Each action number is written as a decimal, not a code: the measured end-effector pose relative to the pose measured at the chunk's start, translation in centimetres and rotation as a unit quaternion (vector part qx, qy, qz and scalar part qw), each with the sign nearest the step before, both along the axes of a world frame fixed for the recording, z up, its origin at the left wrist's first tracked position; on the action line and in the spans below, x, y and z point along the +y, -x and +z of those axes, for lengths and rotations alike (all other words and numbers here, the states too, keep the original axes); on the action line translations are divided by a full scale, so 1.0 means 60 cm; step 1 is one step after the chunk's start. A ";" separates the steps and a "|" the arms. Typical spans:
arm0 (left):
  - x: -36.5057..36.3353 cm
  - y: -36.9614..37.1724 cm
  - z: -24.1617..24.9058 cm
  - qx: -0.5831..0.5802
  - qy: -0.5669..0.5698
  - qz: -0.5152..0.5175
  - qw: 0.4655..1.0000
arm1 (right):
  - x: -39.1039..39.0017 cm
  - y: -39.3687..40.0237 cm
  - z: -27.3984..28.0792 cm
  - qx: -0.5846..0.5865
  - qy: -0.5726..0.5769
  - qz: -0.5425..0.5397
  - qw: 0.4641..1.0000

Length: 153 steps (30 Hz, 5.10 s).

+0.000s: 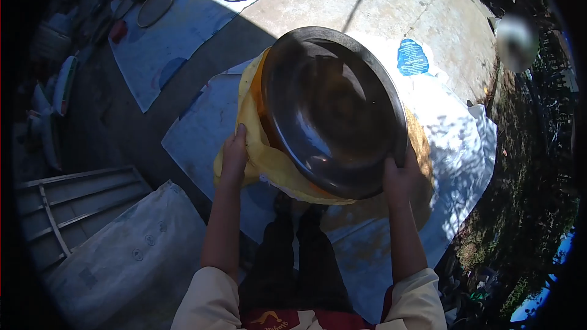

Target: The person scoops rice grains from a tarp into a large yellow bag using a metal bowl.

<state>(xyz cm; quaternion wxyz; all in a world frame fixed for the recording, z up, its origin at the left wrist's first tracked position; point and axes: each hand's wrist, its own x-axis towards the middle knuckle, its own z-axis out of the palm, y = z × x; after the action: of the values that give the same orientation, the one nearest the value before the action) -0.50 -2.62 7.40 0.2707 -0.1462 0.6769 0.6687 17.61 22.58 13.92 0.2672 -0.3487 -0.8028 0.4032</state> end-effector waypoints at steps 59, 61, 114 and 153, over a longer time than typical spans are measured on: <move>-0.012 -0.838 -0.530 -0.314 0.329 -0.388 0.802 | -0.303 -1.022 -0.462 -0.020 0.442 -0.654 0.614; -0.012 -0.849 -0.548 -0.317 0.341 -0.363 0.807 | -0.277 -1.032 -0.504 -0.042 0.444 -0.638 0.627; 0.196 -0.612 -0.545 -0.203 0.132 -0.214 0.946 | 0.006 -0.789 -0.651 0.211 0.606 -0.492 0.588; 0.523 -0.175 -0.330 0.248 0.497 -0.488 0.673 | 0.222 -0.566 -0.386 0.227 0.482 -0.420 0.734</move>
<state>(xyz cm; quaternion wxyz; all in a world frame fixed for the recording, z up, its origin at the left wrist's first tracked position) 10.01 28.79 -12.38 0.2675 0.2633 0.9267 0.0176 51.54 35.90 -9.23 0.3798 -0.6310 -0.1880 0.6498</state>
